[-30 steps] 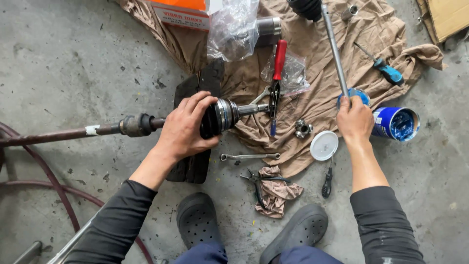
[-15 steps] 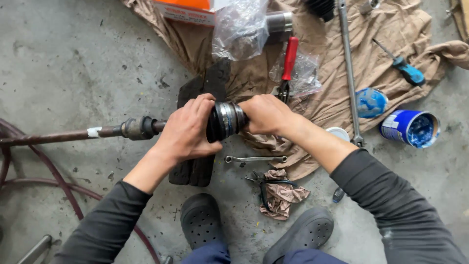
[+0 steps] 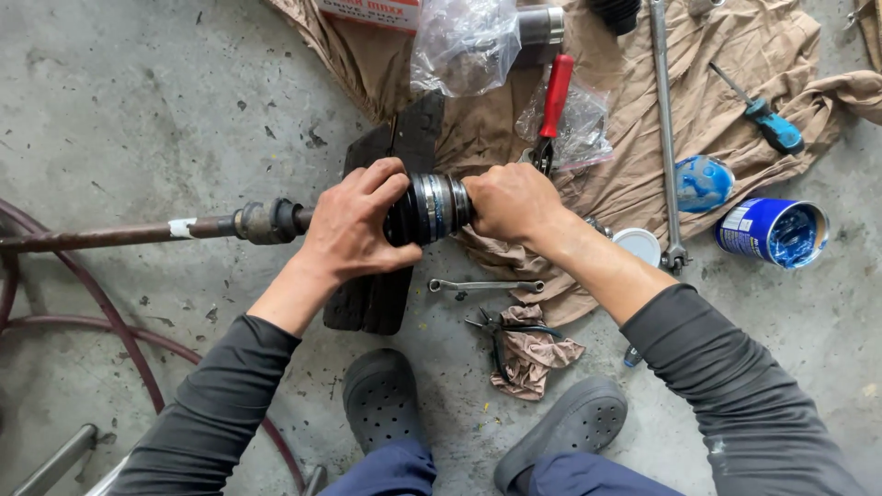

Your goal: The person works on a car axle shaft laid on a cloth on the workshop floor, fitting a new rubber CV boot over the CV joint. They wipe the joint, position the boot, fit and tighten metal hose clamps around the boot ends using pliers and a screwdriver, with a can of blue grease nearby.

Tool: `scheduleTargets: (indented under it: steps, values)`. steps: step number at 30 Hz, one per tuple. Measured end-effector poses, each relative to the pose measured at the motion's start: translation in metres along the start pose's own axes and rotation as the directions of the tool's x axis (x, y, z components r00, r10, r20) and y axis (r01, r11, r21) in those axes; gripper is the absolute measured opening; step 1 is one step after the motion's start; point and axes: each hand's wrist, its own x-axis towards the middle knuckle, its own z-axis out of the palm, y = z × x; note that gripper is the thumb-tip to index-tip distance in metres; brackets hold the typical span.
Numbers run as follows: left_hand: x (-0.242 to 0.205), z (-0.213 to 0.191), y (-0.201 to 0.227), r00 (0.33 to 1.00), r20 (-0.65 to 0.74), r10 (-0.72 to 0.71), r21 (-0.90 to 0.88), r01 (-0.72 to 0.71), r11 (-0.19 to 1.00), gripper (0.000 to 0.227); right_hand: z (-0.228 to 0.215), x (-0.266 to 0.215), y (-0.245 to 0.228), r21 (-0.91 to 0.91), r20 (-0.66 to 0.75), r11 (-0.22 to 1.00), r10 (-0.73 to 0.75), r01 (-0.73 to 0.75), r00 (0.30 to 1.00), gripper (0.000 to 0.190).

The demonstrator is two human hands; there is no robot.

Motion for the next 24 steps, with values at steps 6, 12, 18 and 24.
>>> scheduleTargets:
  steps: [6,12,18,24]
  values:
    - [-0.002,-0.001,0.000,1.000,0.011,0.000,0.013,0.000,1.000,0.063,0.002,-0.003,0.002,-0.025,-0.033,1.000,-0.019,0.018,0.999,0.014]
    - [-0.002,0.000,-0.002,0.999,0.027,-0.018,0.012,0.018,1.000,0.063,0.000,-0.002,0.004,-0.022,-0.031,1.000,-0.020,0.020,0.999,0.014]
    - [-0.016,-0.051,0.003,0.965,-0.246,0.093,0.042,-0.085,0.995,0.088,-0.011,0.003,0.000,0.077,-0.021,0.997,0.016,-0.015,1.000,0.013]
    - [-0.109,-0.014,-0.001,0.534,-0.659,-0.530,-0.391,0.358,0.848,0.039,-0.008,-0.005,-0.012,0.104,0.066,0.978,0.175,-0.181,0.982,0.015]
